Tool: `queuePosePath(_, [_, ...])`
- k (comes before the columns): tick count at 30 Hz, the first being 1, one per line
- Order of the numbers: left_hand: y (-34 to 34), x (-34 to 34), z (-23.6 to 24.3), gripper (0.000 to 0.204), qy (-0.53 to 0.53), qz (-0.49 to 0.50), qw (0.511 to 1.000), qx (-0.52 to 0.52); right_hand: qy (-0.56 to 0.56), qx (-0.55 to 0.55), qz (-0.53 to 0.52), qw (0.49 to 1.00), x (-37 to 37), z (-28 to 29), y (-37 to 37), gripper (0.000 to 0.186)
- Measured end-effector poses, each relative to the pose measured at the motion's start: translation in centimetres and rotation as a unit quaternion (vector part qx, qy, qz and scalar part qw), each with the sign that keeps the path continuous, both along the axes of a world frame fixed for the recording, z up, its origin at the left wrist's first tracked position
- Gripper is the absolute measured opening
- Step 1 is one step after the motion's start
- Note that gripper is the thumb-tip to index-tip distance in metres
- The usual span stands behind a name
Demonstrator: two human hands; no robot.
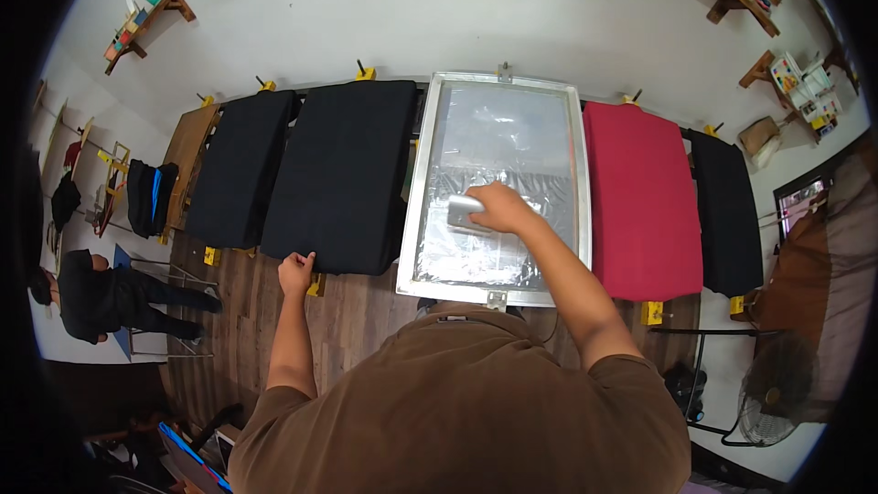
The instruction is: Using a squeegee to apply white ink through a screen onto a t-shirt at a printing station.
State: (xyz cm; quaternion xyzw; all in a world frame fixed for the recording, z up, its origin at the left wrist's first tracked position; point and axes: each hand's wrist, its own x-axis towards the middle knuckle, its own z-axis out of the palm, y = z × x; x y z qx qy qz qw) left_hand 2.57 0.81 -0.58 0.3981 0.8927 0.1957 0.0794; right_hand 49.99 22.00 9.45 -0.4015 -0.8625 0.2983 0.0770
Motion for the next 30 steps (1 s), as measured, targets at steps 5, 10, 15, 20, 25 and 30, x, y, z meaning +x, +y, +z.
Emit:
queuePosePath(5, [0.0,-1.0,-0.1,0.043,-0.012,-0.014,1.0,-0.01,-0.012,-0.037,0.015,0.999,-3.6,-1.2,0.1,0.04])
queuePosePath(10, [0.3,0.0,-0.4,0.045,-0.019,-0.049,0.997,0.05,-0.022,0.023,-0.039,0.999,-3.5,-4.5,0.8,0.037])
queuePosePath(15, [-0.2,-0.4,0.0,0.041,-0.059,-0.096,0.99,0.087,-0.037,0.014,-0.08,0.996,-3.9,-3.1,-0.3,0.034])
queuePosePath(20, [0.3,-0.3,0.5,0.04,-0.112,-0.132,0.981,0.082,-0.12,0.027,-0.108,0.986,-4.4,-1.9,-2.1,0.036])
queuePosePath(25, [-0.4,-0.6,0.3,0.04,-0.1,-0.101,0.984,0.111,-0.184,0.042,-0.094,0.978,-5.0,0.6,-2.6,0.035])
queuePosePath(30, [-0.3,0.0,1.2,0.038,-0.055,-0.091,0.989,0.102,-0.076,0.027,-0.073,0.994,-4.3,0.4,-2.5,0.036])
